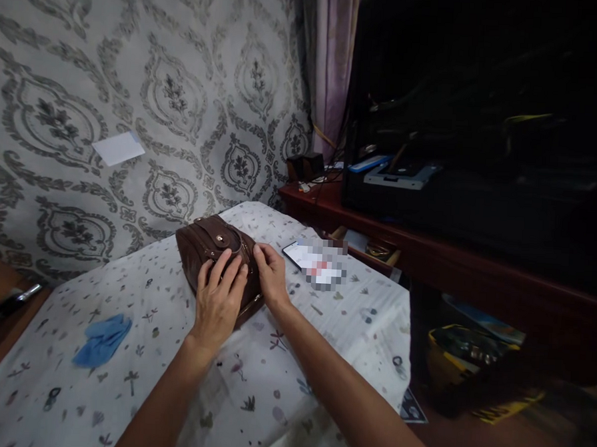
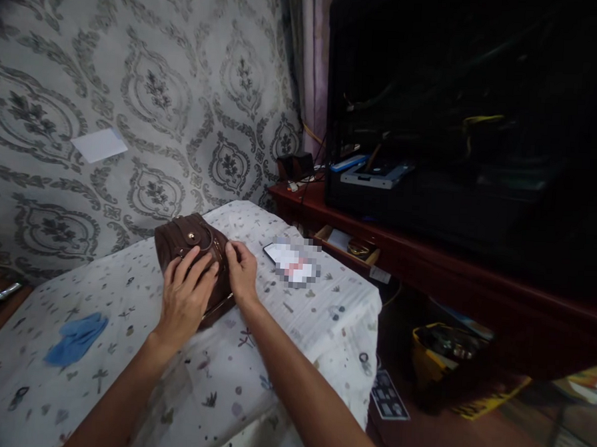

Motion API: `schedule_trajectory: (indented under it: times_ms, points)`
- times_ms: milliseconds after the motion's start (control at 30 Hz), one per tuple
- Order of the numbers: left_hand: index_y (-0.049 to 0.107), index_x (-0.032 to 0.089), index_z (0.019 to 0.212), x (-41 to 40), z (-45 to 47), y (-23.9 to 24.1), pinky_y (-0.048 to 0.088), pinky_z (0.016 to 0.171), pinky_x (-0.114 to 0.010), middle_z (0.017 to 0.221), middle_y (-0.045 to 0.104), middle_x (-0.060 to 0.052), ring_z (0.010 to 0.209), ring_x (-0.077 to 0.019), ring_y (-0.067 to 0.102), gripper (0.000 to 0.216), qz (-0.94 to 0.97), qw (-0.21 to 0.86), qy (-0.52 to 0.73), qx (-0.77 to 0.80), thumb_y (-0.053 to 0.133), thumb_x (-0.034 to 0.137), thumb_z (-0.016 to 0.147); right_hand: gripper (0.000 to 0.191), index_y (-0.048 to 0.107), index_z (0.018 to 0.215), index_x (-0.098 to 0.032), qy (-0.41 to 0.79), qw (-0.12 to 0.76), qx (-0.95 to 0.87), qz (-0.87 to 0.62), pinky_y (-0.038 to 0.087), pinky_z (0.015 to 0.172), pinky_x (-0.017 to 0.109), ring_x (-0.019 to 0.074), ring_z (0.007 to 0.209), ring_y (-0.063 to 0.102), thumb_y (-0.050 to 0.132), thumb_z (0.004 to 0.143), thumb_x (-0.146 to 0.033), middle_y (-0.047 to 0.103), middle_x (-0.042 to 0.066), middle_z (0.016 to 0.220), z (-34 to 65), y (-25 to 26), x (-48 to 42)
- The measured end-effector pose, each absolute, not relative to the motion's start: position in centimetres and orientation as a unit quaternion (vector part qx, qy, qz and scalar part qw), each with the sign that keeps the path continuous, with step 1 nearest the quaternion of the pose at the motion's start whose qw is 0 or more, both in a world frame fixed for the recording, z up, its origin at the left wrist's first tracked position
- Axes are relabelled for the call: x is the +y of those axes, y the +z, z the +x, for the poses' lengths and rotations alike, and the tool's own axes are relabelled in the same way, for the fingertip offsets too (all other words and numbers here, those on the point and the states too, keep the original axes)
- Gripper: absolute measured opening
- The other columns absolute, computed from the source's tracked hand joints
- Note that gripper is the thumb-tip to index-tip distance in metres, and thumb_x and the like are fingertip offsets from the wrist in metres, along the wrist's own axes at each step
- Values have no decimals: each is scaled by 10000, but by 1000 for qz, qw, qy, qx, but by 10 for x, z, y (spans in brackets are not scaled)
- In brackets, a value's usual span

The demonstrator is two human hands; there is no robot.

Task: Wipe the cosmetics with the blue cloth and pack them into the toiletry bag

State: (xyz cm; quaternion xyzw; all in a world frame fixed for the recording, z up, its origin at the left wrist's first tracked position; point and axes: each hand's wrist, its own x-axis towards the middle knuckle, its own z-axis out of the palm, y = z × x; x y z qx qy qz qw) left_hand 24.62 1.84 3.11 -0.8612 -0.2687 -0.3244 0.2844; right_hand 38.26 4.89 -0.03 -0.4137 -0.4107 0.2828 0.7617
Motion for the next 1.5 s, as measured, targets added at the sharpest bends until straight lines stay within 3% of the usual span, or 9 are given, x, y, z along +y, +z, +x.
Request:
schedule_trajectory:
  times_ms: [133, 267, 400, 500, 867, 1000, 1200, 1500]
  points:
    - [652, 148, 1222, 19, 245, 31, 384, 1090, -533, 1295, 685, -142, 1350, -323, 522, 292, -860, 294, -324, -263, 513, 103, 968, 344, 631, 1133, -190, 208, 769, -403, -452, 466, 1006, 436, 243, 1091, 619, 525, 917, -436, 680, 108, 1167, 376, -3, 32]
    - [656, 159, 1219, 19, 243, 30, 374, 1105, -545, 1296, 684, -141, 1355, -315, 518, 295, -861, 282, -340, -253, 504, 110, 971, 241, 609, 1102, -219, 100, 751, -454, -470, 413, 1077, 475, 250, 1238, 538, 529, 935, -373, 617, 116, 1234, 371, -8, 12]
    - [658, 159, 1220, 17, 243, 32, 370, 1112, -560, 1283, 688, -146, 1353, -322, 516, 296, -863, 270, -347, -251, 500, 118, 973, 261, 572, 1044, -208, 179, 746, -430, -475, 497, 928, 400, 219, 1012, 613, 578, 901, -427, 652, 78, 1057, 374, -8, 17]
    - [660, 158, 1208, 17, 244, 33, 381, 1098, -556, 1271, 693, -144, 1345, -327, 522, 296, -863, 270, -347, -248, 501, 97, 965, 234, 575, 893, -205, 207, 751, -407, -477, 503, 814, 348, 198, 855, 607, 577, 874, -438, 651, 43, 895, 380, -5, 29]
    - [652, 134, 1208, 18, 245, 32, 399, 1063, -537, 1295, 681, -152, 1348, -343, 513, 298, -865, 284, -330, -248, 485, 78, 968, 271, 607, 803, -196, 233, 754, -410, -457, 475, 723, 321, 178, 727, 571, 566, 875, -454, 635, 15, 764, 394, -10, 37]
    - [659, 140, 1195, 17, 246, 33, 392, 1059, -527, 1275, 691, -151, 1332, -341, 529, 287, -858, 295, -337, -250, 480, 90, 977, 248, 615, 836, -196, 199, 756, -404, -476, 484, 776, 346, 197, 788, 590, 582, 883, -437, 647, 32, 818, 394, -13, 30]
    - [646, 141, 1188, 22, 243, 30, 362, 1091, -518, 1271, 693, -150, 1331, -319, 533, 268, -860, 282, -350, -243, 479, 113, 980, 122, 611, 945, -217, -2, 693, -539, -479, 468, 882, 389, 221, 934, 578, 512, 971, -284, 647, 71, 951, 377, -13, 8]
    - [631, 156, 1098, 23, 235, 36, 327, 1114, -545, 1281, 675, -176, 1361, -347, 497, 190, -885, 217, -338, -236, 536, 199, 939, 201, 594, 1116, -165, -39, 550, -649, -524, 411, 949, 388, 235, 1092, 540, 428, 1004, -183, 659, 123, 1149, 365, -25, 5]
